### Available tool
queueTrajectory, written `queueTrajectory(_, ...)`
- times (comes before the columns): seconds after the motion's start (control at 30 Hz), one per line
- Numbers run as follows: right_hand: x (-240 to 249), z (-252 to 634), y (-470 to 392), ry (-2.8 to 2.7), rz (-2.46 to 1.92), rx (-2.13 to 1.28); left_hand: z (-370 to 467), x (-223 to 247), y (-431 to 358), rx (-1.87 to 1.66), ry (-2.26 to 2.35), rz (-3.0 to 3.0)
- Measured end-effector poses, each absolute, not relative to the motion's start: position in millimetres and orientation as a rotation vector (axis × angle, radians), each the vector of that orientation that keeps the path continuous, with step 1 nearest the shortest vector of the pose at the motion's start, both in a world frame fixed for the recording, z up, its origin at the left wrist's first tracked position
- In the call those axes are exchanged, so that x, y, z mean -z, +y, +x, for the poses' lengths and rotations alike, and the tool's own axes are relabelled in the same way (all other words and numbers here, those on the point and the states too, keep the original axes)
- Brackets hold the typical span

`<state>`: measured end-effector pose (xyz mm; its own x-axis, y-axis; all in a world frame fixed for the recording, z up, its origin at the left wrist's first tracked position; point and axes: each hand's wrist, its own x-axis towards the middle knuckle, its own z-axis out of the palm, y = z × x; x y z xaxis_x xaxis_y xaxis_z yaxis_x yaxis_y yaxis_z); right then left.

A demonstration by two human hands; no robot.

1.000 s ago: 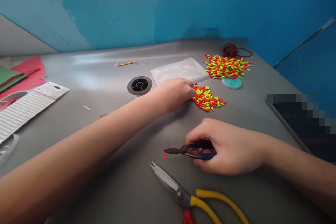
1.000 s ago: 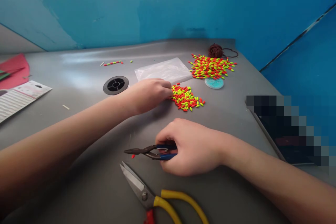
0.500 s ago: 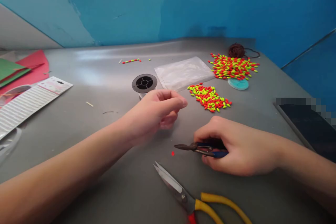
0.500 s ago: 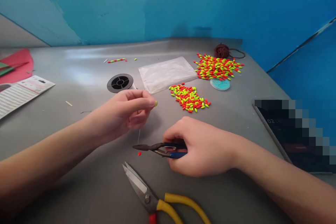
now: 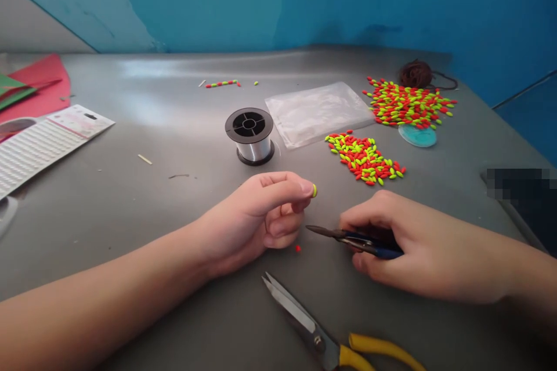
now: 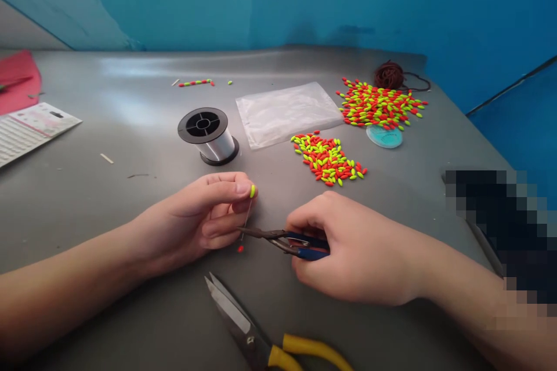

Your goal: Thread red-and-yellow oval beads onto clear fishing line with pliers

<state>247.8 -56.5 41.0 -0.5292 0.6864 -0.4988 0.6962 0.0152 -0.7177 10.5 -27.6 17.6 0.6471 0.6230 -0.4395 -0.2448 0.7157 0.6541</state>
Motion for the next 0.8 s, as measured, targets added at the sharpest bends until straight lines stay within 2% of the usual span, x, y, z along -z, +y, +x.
queueTrajectory(0.17,-36.7,250.4,-58.7,2.269,1.66,1.575,9.6,-15.2,-28.4,-0.519,0.679,0.592)
queueTrajectory(0.8,-32.8,254.0,-60.7,2.307,1.705,1.474,9.4,-11.7,-27.1,-0.506,0.66,0.596)
